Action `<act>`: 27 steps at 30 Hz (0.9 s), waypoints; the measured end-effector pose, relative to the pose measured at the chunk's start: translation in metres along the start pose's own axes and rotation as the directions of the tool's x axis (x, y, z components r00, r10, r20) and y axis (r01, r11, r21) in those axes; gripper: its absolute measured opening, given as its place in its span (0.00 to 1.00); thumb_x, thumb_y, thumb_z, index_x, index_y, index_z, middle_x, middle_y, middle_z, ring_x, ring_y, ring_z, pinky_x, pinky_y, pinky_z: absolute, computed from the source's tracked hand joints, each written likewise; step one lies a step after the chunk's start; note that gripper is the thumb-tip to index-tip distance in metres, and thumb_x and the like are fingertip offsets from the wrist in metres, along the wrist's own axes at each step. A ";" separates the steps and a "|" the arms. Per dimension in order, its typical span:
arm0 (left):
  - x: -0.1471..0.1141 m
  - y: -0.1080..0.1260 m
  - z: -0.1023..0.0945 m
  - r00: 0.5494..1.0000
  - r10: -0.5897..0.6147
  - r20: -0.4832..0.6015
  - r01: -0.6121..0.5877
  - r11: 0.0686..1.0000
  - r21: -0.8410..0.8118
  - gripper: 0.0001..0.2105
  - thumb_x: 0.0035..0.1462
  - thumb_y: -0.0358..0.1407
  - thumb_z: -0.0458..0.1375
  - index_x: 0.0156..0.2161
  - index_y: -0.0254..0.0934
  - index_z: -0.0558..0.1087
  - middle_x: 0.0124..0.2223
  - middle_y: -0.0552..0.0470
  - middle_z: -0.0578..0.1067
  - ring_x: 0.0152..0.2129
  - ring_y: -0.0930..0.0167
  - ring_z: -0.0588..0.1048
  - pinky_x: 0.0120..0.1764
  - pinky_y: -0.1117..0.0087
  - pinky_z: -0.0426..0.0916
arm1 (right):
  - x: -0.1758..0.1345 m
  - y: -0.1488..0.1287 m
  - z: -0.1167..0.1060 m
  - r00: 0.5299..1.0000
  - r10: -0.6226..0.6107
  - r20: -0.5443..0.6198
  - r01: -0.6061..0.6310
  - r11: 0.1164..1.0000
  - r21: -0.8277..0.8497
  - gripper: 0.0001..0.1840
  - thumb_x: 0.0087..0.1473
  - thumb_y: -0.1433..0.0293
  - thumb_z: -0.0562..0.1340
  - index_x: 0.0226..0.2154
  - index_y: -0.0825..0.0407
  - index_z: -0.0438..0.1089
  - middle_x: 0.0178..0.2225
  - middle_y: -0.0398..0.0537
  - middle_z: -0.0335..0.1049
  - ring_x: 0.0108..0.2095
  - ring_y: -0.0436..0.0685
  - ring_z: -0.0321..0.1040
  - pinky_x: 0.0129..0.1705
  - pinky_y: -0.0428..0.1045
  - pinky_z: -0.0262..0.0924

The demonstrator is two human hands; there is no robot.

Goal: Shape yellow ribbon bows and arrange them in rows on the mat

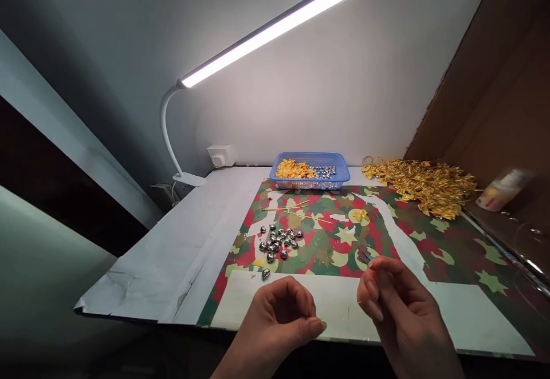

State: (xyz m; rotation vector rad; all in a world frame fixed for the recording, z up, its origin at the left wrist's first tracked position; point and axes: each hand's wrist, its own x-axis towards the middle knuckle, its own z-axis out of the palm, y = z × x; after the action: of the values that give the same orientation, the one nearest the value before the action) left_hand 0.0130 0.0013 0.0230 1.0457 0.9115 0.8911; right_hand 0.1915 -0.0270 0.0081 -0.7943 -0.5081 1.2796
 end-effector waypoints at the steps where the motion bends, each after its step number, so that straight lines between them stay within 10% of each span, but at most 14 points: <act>1: 0.002 -0.001 0.001 1.000 -0.002 0.004 0.002 1.000 0.017 0.14 0.41 0.31 0.72 0.22 0.36 0.69 0.23 0.56 0.71 0.21 0.76 0.66 0.26 0.76 0.62 | 0.002 -0.001 -0.002 1.000 0.016 -0.005 -0.016 1.000 0.023 0.10 0.50 0.61 0.71 0.33 0.47 0.75 0.21 0.39 0.65 0.22 0.45 0.59 0.26 0.42 0.55; 8: 0.015 -0.007 -0.006 0.999 0.030 0.036 -0.040 0.944 0.327 0.09 0.44 0.32 0.69 0.24 0.36 0.72 0.22 0.56 0.71 0.21 0.73 0.67 0.26 0.72 0.63 | 0.009 0.014 -0.011 0.970 0.244 0.025 -0.244 0.950 0.195 0.15 0.46 0.64 0.73 0.34 0.51 0.72 0.21 0.36 0.60 0.18 0.42 0.48 0.20 0.40 0.46; 13: 0.038 0.030 -0.008 0.957 0.289 0.021 -0.242 0.756 0.609 0.07 0.51 0.33 0.67 0.37 0.42 0.78 0.55 0.47 0.74 0.52 0.58 0.69 0.53 0.62 0.60 | 0.016 0.015 -0.036 0.997 -0.013 -0.082 -0.015 0.944 -0.329 0.16 0.56 0.56 0.64 0.42 0.47 0.67 0.23 0.37 0.62 0.18 0.46 0.51 0.20 0.43 0.47; 18: 0.105 0.059 0.021 0.954 0.273 0.123 -0.274 0.631 0.726 0.09 0.60 0.39 0.60 0.43 0.38 0.76 0.47 0.47 0.78 0.45 0.61 0.76 0.47 0.58 0.69 | 0.033 -0.002 -0.068 0.893 -0.427 0.140 0.239 0.189 -0.952 0.16 0.65 0.61 0.50 0.42 0.50 0.69 0.38 0.52 0.70 0.37 0.61 0.70 0.36 0.52 0.61; 27: 0.214 0.024 0.076 0.988 0.078 0.131 -0.153 0.476 0.866 0.14 0.63 0.36 0.59 0.52 0.36 0.71 0.52 0.46 0.75 0.43 0.61 0.77 0.43 0.55 0.74 | 0.044 0.000 -0.085 0.893 -0.395 0.215 0.163 -0.160 -0.973 0.10 0.60 0.65 0.57 0.32 0.50 0.71 0.32 0.49 0.70 0.26 0.61 0.72 0.25 0.50 0.54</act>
State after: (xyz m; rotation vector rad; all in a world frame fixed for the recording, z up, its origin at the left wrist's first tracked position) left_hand 0.1550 0.1798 0.0252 2.0506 1.2878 0.4264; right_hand 0.2638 -0.0047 -0.0498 -1.9243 -1.5360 0.0598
